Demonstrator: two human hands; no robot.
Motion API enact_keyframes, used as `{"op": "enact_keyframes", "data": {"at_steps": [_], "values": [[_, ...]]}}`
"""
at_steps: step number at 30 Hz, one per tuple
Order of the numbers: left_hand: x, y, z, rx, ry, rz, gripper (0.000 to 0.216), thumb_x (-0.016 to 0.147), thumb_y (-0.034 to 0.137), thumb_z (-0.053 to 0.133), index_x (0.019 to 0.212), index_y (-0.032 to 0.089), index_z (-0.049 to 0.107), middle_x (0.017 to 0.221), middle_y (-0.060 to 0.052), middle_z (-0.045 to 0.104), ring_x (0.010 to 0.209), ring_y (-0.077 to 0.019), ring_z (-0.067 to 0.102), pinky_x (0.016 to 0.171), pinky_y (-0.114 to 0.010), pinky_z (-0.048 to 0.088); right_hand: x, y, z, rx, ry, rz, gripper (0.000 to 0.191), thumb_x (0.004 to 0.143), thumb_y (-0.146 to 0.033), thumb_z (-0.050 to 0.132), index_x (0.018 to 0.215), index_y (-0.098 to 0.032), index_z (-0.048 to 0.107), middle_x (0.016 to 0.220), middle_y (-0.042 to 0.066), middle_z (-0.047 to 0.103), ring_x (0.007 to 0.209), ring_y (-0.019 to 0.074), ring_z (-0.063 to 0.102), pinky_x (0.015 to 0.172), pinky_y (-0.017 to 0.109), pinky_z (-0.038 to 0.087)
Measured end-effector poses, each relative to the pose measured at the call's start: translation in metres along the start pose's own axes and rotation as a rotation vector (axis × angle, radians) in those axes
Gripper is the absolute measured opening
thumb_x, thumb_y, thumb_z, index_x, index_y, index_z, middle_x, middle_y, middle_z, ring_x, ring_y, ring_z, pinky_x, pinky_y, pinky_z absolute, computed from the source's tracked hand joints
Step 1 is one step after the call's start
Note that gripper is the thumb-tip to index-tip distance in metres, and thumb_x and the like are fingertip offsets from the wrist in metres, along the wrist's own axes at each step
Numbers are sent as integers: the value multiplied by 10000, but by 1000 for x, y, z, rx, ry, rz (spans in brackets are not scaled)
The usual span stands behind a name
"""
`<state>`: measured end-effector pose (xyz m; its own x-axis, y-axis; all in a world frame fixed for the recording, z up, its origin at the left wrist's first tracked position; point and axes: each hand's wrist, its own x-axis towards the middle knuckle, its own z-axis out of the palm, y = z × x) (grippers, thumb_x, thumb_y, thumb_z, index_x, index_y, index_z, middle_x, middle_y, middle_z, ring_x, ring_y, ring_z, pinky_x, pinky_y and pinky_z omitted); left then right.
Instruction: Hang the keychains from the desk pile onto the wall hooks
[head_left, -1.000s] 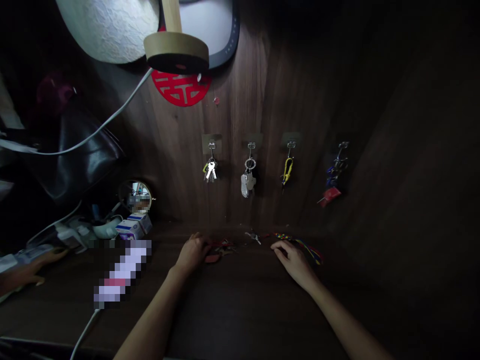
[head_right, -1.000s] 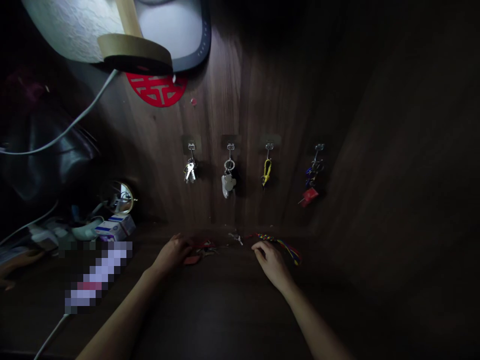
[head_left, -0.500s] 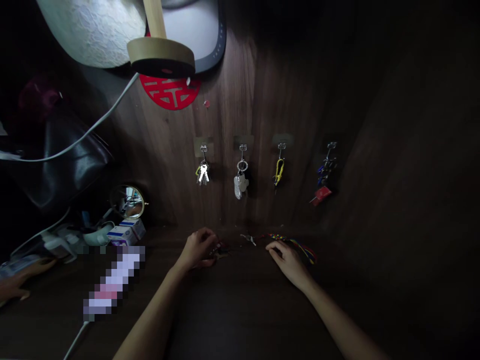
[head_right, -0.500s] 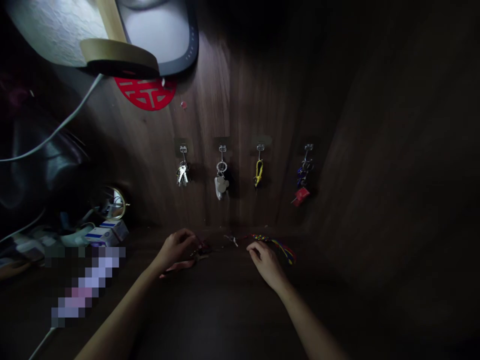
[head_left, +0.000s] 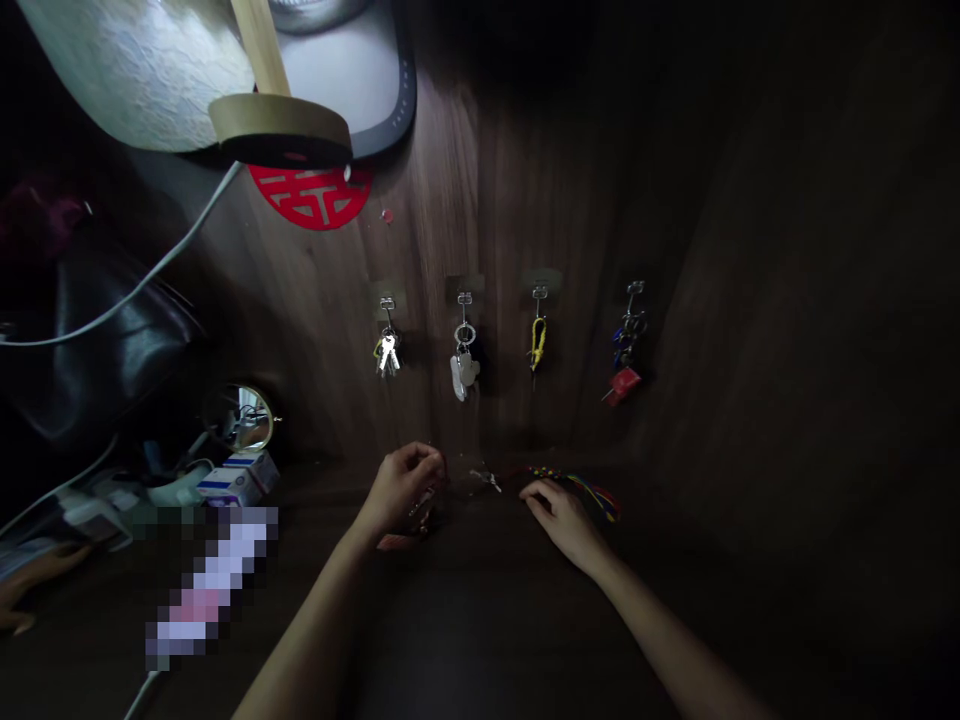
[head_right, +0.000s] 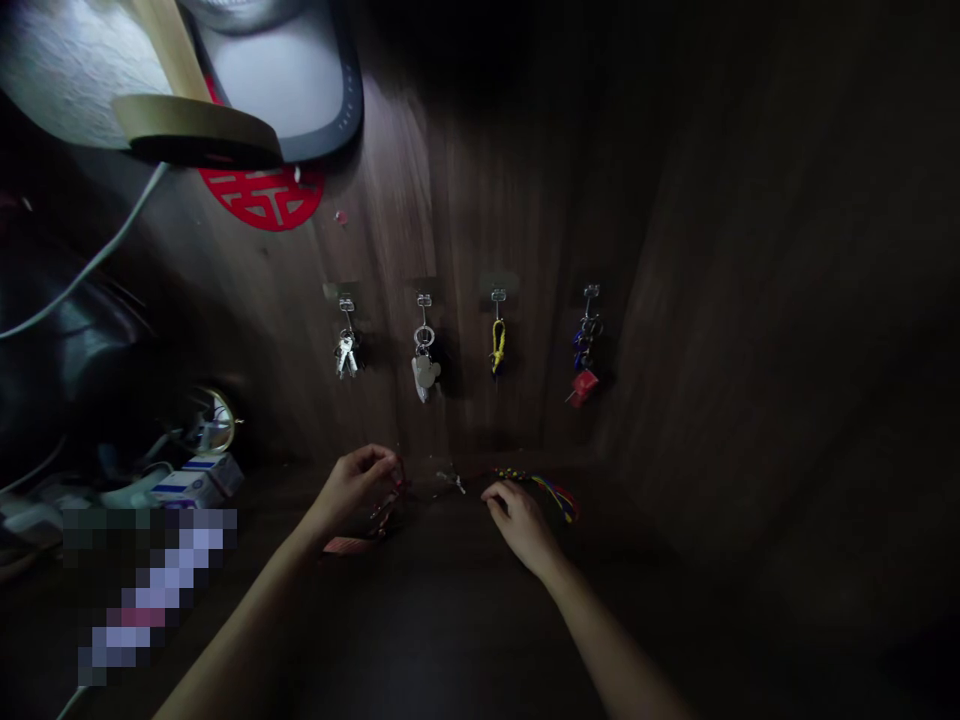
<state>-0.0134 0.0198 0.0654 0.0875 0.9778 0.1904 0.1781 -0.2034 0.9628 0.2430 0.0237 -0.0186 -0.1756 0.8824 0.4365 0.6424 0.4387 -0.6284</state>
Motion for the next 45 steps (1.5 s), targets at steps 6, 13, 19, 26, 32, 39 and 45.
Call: {"op": "enact_keyframes", "data": {"at_steps": [6, 13, 19, 26, 32, 39, 45], "values": [[-3, 8, 20, -221, -6, -22, 296, 659, 390, 663, 810, 155, 563, 601, 34, 583, 519, -97, 566, 477, -176, 414, -2, -11, 1, 46, 78, -95, 185, 833, -233, 406, 848, -246, 590, 871, 32, 641, 872, 192, 590, 797, 334, 441], [-12, 22, 43, -379, -141, -80, 349, 663, 370, 692, 911, 133, 628, 749, -30, 651, 678, -145, 634, 638, -252, 494, -7, -40, 1, 344, -69, -104, 311, 829, -308, 469, 1127, -244, 529, 1124, 70, 605, 1073, 219, 538, 936, 387, 399], [-6, 20, 59, -485, -197, -74, 381, 599, 282, 749, 929, 127, 635, 828, -53, 674, 746, -158, 640, 678, -254, 491, -7, -49, -1, 714, -232, 33, 381, 807, -392, 522, 1155, -236, 524, 1148, 68, 602, 1081, 231, 542, 959, 406, 377], [8, -5, 65, -126, 48, 26, 217, 694, 287, 627, 854, 139, 627, 698, -17, 662, 632, -143, 615, 601, -237, 480, -6, -47, -3, 953, -294, 170, 340, 800, -410, 529, 1068, -210, 593, 960, 55, 652, 936, 216, 596, 889, 405, 419], [9, -26, 56, 233, 141, 145, 196, 776, 338, 524, 782, 172, 628, 721, -11, 664, 707, -160, 610, 656, -242, 455, -2, -43, 0, 1231, -332, 288, 399, 800, -469, 507, 1059, -184, 613, 933, 107, 671, 831, 222, 642, 792, 421, 455], [7, -43, 51, 240, 238, 135, 180, 792, 325, 478, 778, 175, 576, 756, -18, 638, 748, -166, 598, 706, -261, 444, -1, -43, 0, 1340, -437, 321, 390, 826, -422, 494, 1145, -215, 581, 1140, 114, 613, 1089, 250, 548, 870, 454, 423], [5, -49, 50, 200, 245, 122, 215, 810, 361, 469, 819, 170, 568, 711, -3, 609, 688, -155, 575, 657, -246, 443, -1, -43, 4, 1339, -420, 365, 379, 801, -396, 548, 1127, -207, 589, 1109, 111, 618, 1027, 239, 575, 814, 416, 454]]}}
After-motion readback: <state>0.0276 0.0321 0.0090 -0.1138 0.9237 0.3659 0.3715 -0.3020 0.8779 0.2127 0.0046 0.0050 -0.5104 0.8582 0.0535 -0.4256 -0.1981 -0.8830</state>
